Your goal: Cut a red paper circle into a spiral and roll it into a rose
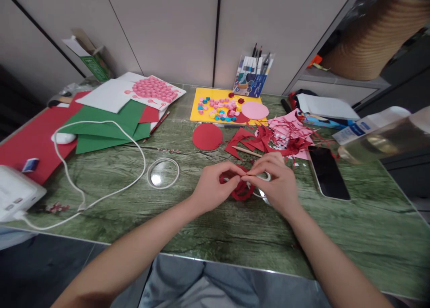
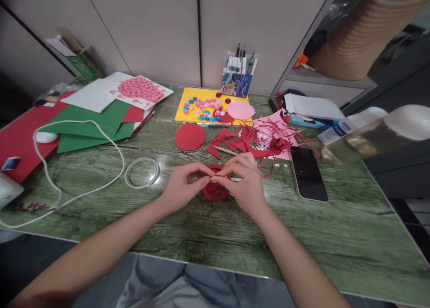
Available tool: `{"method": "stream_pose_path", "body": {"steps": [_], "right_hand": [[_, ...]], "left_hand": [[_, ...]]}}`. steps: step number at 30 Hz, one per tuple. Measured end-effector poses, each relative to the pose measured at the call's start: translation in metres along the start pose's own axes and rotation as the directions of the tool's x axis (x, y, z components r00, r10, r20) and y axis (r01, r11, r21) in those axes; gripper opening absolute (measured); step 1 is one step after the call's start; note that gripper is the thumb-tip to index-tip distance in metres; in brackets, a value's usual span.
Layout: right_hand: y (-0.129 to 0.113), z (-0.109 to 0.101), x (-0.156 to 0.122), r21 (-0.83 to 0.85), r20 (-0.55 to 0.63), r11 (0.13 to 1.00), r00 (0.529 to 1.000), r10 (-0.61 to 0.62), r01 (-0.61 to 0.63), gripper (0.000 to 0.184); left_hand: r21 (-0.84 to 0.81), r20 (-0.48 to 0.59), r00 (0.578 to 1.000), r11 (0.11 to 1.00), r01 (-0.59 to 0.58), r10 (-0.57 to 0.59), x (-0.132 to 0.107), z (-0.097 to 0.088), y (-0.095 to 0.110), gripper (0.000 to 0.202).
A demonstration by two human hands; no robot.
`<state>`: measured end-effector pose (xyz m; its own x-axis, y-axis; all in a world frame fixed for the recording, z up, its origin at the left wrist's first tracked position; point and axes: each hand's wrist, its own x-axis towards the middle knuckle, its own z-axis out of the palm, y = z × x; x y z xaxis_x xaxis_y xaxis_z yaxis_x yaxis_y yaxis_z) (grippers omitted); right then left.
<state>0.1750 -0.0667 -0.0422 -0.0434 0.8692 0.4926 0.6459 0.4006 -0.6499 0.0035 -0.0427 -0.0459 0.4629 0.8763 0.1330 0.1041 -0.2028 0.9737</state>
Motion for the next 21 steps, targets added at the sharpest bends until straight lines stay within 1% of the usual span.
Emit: {"method": "stream_pose_path", "body": {"steps": [6, 12, 17, 21], "right_hand": [[0.004, 0.000, -0.001, 0.001, 0.038, 1.000, 0.999, -0.015, 0.015, 0.017], [0.007, 0.000, 0.000, -0.010, 0.097, 1.000, 0.995, -0.015, 0.016, 0.021], [0.010, -0.001, 0.000, -0.021, 0.155, 1.000, 0.988, -0.008, 0.011, 0.024], [0.011, 0.000, -0.002, -0.036, 0.203, 0.999, 0.979, -0.001, 0.008, 0.025]], "left_hand": [[0.039, 0.021, 0.999, 0.999, -0.032, 0.031, -0.001, 0.000, 0.000, 0.018], [0.106, 0.071, 0.996, 0.992, -0.062, 0.055, -0.001, -0.002, 0.005, 0.021], [0.144, 0.083, 0.993, 0.985, -0.094, 0.082, -0.001, -0.002, 0.006, 0.012], [0.155, 0.081, 0.995, 0.985, -0.074, 0.062, -0.002, 0.001, 0.005, 0.010]]}}
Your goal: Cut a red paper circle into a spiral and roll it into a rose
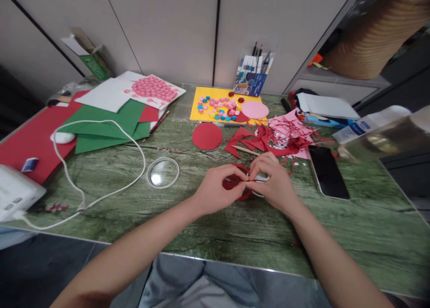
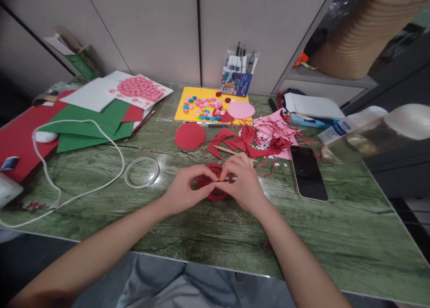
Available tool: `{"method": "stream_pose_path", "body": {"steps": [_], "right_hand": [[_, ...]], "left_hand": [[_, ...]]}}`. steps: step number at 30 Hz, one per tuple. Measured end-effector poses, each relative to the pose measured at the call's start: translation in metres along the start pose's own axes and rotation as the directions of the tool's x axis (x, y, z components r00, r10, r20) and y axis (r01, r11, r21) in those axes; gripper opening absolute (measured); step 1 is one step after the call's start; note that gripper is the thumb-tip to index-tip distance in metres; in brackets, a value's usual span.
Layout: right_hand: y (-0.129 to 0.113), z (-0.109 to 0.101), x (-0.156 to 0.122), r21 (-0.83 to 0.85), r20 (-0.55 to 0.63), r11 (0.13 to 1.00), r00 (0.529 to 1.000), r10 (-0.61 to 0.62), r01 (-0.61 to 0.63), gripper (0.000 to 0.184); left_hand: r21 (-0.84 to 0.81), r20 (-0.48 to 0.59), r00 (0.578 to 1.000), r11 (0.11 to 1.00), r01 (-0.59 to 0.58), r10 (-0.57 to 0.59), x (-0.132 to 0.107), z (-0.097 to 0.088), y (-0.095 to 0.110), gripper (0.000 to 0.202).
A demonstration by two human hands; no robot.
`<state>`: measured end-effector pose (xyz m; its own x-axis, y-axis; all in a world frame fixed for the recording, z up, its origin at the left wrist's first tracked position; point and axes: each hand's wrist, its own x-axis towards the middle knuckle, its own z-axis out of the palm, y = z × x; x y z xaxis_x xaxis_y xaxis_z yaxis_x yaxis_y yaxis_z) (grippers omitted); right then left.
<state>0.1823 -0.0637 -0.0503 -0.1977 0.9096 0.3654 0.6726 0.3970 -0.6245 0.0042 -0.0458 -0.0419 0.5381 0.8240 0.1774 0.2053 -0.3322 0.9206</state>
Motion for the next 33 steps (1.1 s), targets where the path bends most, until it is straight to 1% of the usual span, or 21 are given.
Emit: {"method": "stream_pose_path", "body": {"steps": [6, 10, 13, 18, 20, 22, 24, 26, 28, 30, 31, 33], "right_hand": [[-0.001, -0.003, 0.001, -0.009, 0.030, 1.000, 1.000, -0.004, 0.004, 0.021], [-0.001, -0.005, 0.001, -0.004, 0.050, 1.000, 0.999, 0.003, -0.003, 0.025], [-0.001, -0.005, 0.001, -0.003, 0.059, 1.000, 0.998, -0.002, 0.002, 0.029], [-0.004, -0.007, 0.002, -0.058, 0.099, 0.997, 0.994, -0.049, 0.055, 0.033], [-0.006, -0.007, 0.002, -0.079, 0.119, 0.993, 0.990, -0.074, 0.084, 0.035], [-0.007, -0.008, 0.002, -0.091, 0.144, 0.989, 0.984, -0.103, 0.117, 0.037], [-0.009, -0.007, 0.002, -0.097, 0.179, 0.984, 0.975, -0.130, 0.149, 0.039], [-0.011, -0.007, 0.002, -0.096, 0.205, 0.980, 0.967, -0.152, 0.174, 0.041], [-0.012, -0.006, 0.001, -0.083, 0.202, 0.978, 0.964, -0.174, 0.194, 0.044], [-0.014, -0.006, 0.000, -0.060, 0.186, 0.975, 0.962, -0.198, 0.212, 0.046], [-0.015, -0.006, -0.001, -0.052, 0.178, 0.976, 0.963, -0.201, 0.213, 0.046], [-0.015, -0.007, -0.001, -0.037, 0.159, 0.981, 0.970, -0.183, 0.191, 0.045]], "left_hand": [[-0.032, 0.001, 0.999, 0.998, 0.046, -0.046, -0.001, 0.002, 0.000, 0.009], [-0.058, 0.018, 0.995, 0.994, 0.096, -0.095, 0.000, 0.003, 0.000, 0.010], [-0.100, 0.035, 0.993, 0.989, 0.112, -0.109, 0.000, 0.004, -0.001, 0.013], [-0.129, 0.031, 0.989, 0.980, 0.148, -0.145, -0.001, 0.005, -0.004, 0.016], [-0.139, 0.047, 0.984, 0.974, 0.178, -0.173, 0.000, 0.005, -0.004, 0.016], [-0.171, 0.114, 0.970, 0.957, 0.233, -0.216, 0.000, 0.003, -0.005, 0.017], [-0.224, 0.223, 0.941, 0.926, 0.303, -0.254, 0.001, 0.000, -0.007, 0.018], [-0.290, 0.320, 0.910, 0.887, 0.359, -0.264, 0.003, -0.003, -0.009, 0.018], [-0.344, 0.387, 0.884, 0.848, 0.403, -0.263, 0.004, -0.005, -0.010, 0.016], [-0.379, 0.429, 0.861, 0.811, 0.446, -0.273, 0.006, -0.007, -0.010, 0.015], [-0.391, 0.432, 0.856, 0.797, 0.461, -0.283, 0.006, -0.007, -0.010, 0.016], [-0.425, 0.390, 0.867, 0.774, 0.469, -0.311, 0.008, -0.007, -0.011, 0.018]]}}
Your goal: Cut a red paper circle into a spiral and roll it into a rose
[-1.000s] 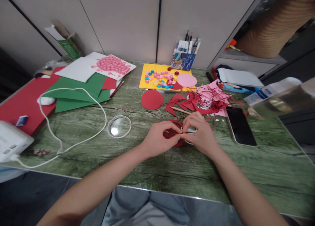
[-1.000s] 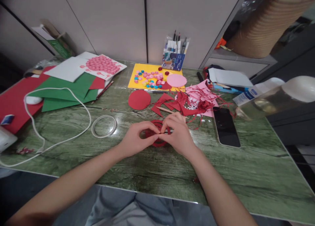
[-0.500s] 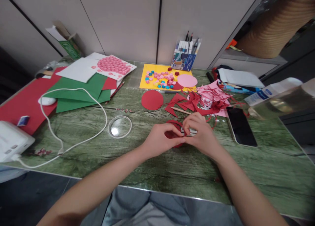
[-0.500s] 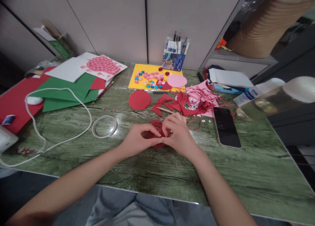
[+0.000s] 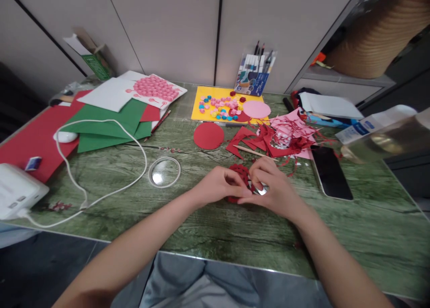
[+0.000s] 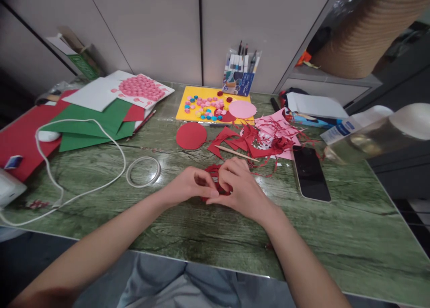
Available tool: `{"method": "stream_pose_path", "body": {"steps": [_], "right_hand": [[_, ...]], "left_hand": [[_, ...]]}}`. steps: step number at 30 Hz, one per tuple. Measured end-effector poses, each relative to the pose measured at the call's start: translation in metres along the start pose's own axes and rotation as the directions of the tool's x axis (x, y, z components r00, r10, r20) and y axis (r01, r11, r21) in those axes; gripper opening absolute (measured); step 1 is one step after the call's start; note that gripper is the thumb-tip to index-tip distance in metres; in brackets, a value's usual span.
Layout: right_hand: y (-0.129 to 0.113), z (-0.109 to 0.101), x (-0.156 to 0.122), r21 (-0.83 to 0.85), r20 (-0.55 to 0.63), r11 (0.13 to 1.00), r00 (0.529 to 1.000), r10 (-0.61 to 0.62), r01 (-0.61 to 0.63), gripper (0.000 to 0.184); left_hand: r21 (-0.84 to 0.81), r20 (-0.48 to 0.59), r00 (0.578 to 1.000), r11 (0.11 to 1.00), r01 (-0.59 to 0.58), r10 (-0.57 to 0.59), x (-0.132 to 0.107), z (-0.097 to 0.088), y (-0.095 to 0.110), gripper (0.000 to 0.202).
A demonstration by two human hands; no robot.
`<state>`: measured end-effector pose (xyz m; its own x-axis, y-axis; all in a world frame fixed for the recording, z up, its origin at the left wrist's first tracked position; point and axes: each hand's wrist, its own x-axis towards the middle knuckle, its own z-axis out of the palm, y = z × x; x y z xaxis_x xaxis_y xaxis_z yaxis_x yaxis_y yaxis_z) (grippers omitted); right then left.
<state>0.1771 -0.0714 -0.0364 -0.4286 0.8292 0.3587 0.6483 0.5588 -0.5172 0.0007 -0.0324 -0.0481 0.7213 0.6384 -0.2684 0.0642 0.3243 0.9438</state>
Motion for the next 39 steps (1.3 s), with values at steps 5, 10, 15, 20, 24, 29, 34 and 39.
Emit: {"method": "stream_pose_path", "body": {"steps": [5, 10, 15, 20, 24, 29, 34, 39], "right_hand": [[0.005, 0.000, 0.000, 0.075, -0.140, 0.993, 0.985, 0.102, -0.092, 0.044], [0.009, 0.001, 0.000, 0.170, -0.234, 0.969, 0.948, 0.214, -0.177, 0.034], [0.009, 0.004, 0.001, 0.187, -0.239, 0.951, 0.928, 0.287, -0.246, 0.026], [0.006, 0.006, 0.002, 0.170, -0.212, 0.950, 0.931, 0.296, -0.263, 0.022], [0.003, 0.006, 0.002, 0.167, -0.205, 0.951, 0.934, 0.292, -0.261, 0.018], [0.003, 0.006, 0.002, 0.205, -0.211, 0.944, 0.930, 0.300, -0.258, 0.016], [0.004, 0.008, 0.002, 0.258, -0.197, 0.934, 0.933, 0.300, -0.246, 0.011], [0.001, 0.008, 0.003, 0.290, -0.144, 0.937, 0.959, 0.246, -0.196, 0.008]], "left_hand": [[-0.098, -0.170, 0.983, 0.991, -0.089, 0.072, 0.006, -0.003, -0.003, 0.016], [-0.058, -0.222, 0.968, 0.989, -0.135, 0.119, 0.009, -0.007, -0.005, 0.018], [-0.083, -0.250, 0.961, 0.986, -0.144, 0.120, 0.009, -0.006, -0.005, 0.017], [-0.100, -0.246, 0.959, 0.980, -0.170, 0.141, 0.009, -0.005, -0.004, 0.013], [-0.064, -0.268, 0.942, 0.971, -0.229, 0.204, 0.008, -0.004, -0.003, 0.012], [0.042, -0.309, 0.908, 0.958, -0.285, 0.283, 0.005, -0.001, 0.000, 0.015], [0.167, -0.320, 0.871, 0.927, -0.336, 0.373, 0.002, 0.004, 0.000, 0.020], [0.264, -0.305, 0.853, 0.898, -0.352, 0.424, -0.001, 0.006, -0.001, 0.024]]}}
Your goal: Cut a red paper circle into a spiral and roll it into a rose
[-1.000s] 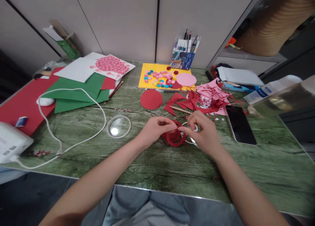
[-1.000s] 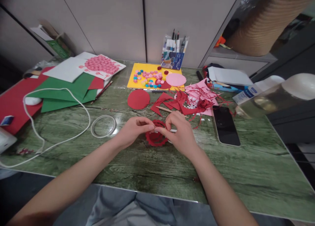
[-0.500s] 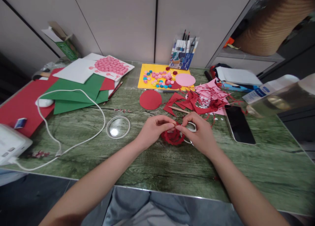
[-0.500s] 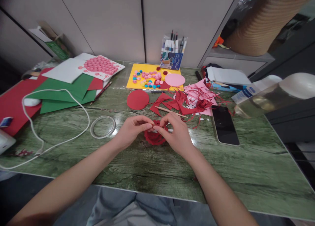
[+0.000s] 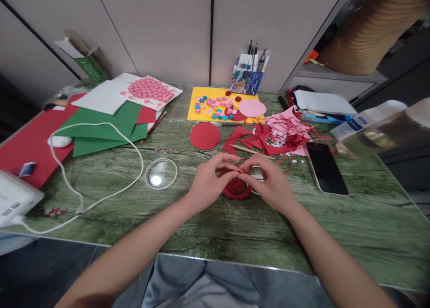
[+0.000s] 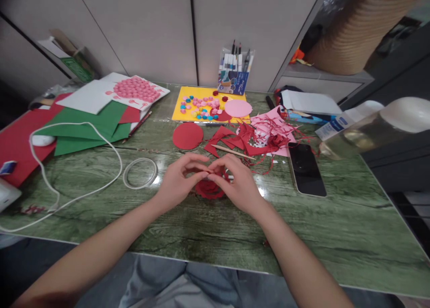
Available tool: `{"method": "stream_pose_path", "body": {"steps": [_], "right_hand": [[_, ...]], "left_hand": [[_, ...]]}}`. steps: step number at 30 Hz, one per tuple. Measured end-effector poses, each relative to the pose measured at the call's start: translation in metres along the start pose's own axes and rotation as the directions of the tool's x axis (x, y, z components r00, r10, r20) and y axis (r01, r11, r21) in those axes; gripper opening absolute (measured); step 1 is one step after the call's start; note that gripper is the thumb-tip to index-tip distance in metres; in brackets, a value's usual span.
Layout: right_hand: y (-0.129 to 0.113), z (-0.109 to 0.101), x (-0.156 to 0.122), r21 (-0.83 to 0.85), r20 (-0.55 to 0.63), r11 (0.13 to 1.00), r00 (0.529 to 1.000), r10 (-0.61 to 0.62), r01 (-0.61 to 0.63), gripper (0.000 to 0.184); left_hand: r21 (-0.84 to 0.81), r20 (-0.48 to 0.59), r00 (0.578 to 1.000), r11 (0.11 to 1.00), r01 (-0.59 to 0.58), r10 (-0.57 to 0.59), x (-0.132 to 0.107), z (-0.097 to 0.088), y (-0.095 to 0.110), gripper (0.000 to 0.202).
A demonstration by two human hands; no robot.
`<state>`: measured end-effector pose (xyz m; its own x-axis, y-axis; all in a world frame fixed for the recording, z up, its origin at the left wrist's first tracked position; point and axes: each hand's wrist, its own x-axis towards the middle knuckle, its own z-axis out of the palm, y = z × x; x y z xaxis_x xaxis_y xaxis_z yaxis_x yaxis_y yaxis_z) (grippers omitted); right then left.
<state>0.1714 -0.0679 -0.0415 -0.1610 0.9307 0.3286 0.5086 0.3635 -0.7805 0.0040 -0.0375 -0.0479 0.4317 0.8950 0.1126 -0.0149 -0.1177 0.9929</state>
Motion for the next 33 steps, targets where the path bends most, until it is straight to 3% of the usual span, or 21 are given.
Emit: {"method": "stream_pose_path", "body": {"steps": [8, 17, 21, 25, 29, 33], "right_hand": [[0.000, 0.001, 0.000, 0.015, -0.024, 1.000, 1.000, 0.005, -0.004, 0.007], [0.003, 0.009, -0.004, -0.167, -0.103, 0.983, 0.990, -0.091, 0.073, 0.022], [0.009, 0.013, -0.009, -0.346, -0.177, 0.918, 0.948, -0.266, 0.193, 0.041], [0.011, 0.014, -0.013, -0.494, -0.293, 0.846, 0.877, -0.380, 0.201, 0.048], [0.008, 0.012, -0.014, -0.517, -0.372, 0.847, 0.857, -0.356, 0.127, 0.040], [0.005, 0.010, -0.011, -0.424, -0.360, 0.899, 0.891, -0.277, 0.108, 0.034]], "left_hand": [[0.064, -0.022, 0.999, 0.998, -0.023, 0.024, -0.003, 0.001, 0.002, 0.024], [0.051, -0.073, 0.997, 0.998, 0.037, -0.033, -0.010, 0.004, 0.008, 0.024], [-0.174, -0.019, 0.992, 0.978, 0.117, -0.122, -0.011, 0.002, 0.014, 0.033], [-0.516, 0.093, 0.956, 0.808, 0.284, -0.276, -0.010, 0.002, 0.016, 0.043], [-0.664, 0.189, 0.930, 0.657, 0.358, -0.315, -0.007, 0.003, 0.015, 0.047], [-0.650, 0.178, 0.929, 0.671, 0.358, -0.324, -0.005, 0.003, 0.015, 0.047]]}}
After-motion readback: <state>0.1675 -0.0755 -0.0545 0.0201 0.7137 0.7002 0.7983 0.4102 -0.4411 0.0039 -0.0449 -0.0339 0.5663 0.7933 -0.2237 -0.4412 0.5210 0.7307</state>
